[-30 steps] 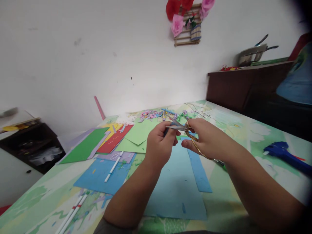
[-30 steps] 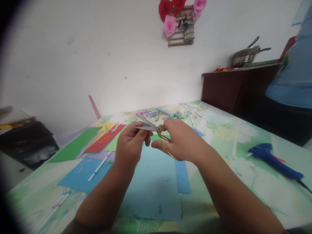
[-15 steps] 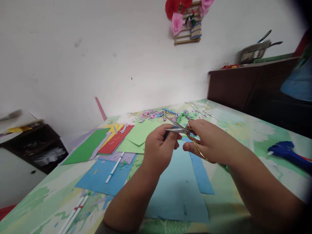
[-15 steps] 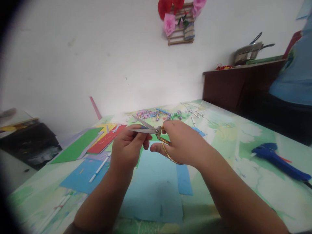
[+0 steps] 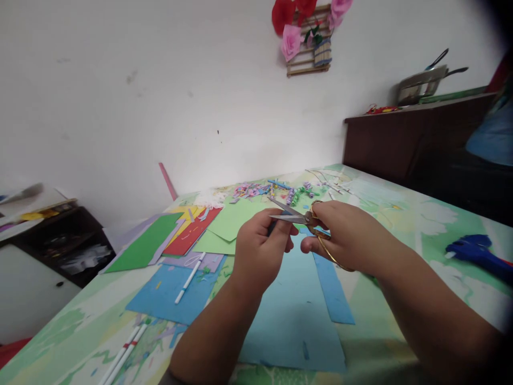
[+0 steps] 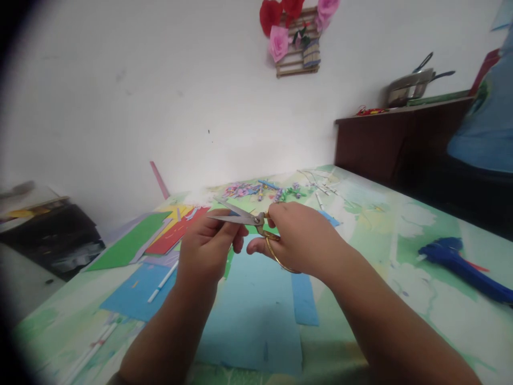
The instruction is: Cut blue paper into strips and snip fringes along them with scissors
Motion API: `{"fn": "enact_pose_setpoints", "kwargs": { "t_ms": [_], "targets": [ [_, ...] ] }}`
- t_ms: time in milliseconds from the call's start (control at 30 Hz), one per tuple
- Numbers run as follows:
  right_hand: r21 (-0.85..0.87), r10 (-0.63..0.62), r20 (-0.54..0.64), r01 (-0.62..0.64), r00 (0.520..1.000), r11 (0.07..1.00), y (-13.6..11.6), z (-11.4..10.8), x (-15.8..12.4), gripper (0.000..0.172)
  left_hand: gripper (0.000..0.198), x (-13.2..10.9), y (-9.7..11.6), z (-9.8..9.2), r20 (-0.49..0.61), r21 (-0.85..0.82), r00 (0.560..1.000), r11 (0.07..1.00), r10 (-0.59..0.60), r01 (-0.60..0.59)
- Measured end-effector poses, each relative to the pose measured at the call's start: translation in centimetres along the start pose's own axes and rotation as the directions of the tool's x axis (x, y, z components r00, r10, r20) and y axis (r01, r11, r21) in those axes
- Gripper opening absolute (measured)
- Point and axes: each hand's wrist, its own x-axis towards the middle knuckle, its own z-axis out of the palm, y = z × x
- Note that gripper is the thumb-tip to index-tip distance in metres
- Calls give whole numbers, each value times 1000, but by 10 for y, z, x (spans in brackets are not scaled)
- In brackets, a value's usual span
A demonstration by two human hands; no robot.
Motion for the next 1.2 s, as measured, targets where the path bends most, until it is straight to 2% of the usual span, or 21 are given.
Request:
{"fn": "enact_pose_setpoints", "kwargs": {
  "t_ms": [267, 467, 733, 900, 1200],
  "targets": [
    [-60, -1, -8, 1, 1000, 998, 2, -1, 0, 39, 17, -1, 0, 0, -13, 28, 999, 999, -35, 35],
    [-95, 2, -21, -4, 1000, 995, 2, -2, 0, 40, 17, -1, 2, 1, 3, -19, 1000, 1000, -18, 18],
    [-1, -76, -14, 76, 997, 997, 5, -1, -2, 43, 15, -3, 4, -4, -10, 34, 1000, 999, 14, -14],
    [46, -76, 6, 76, 997, 996, 5, -2, -2, 43, 14, -4, 5, -2, 1, 27, 1000, 1000, 8, -8],
    [34, -51, 14, 50, 999, 998, 0, -2, -4, 39, 15, -6, 5, -1, 7, -9, 1000, 1000, -14, 15]
  ]
}}
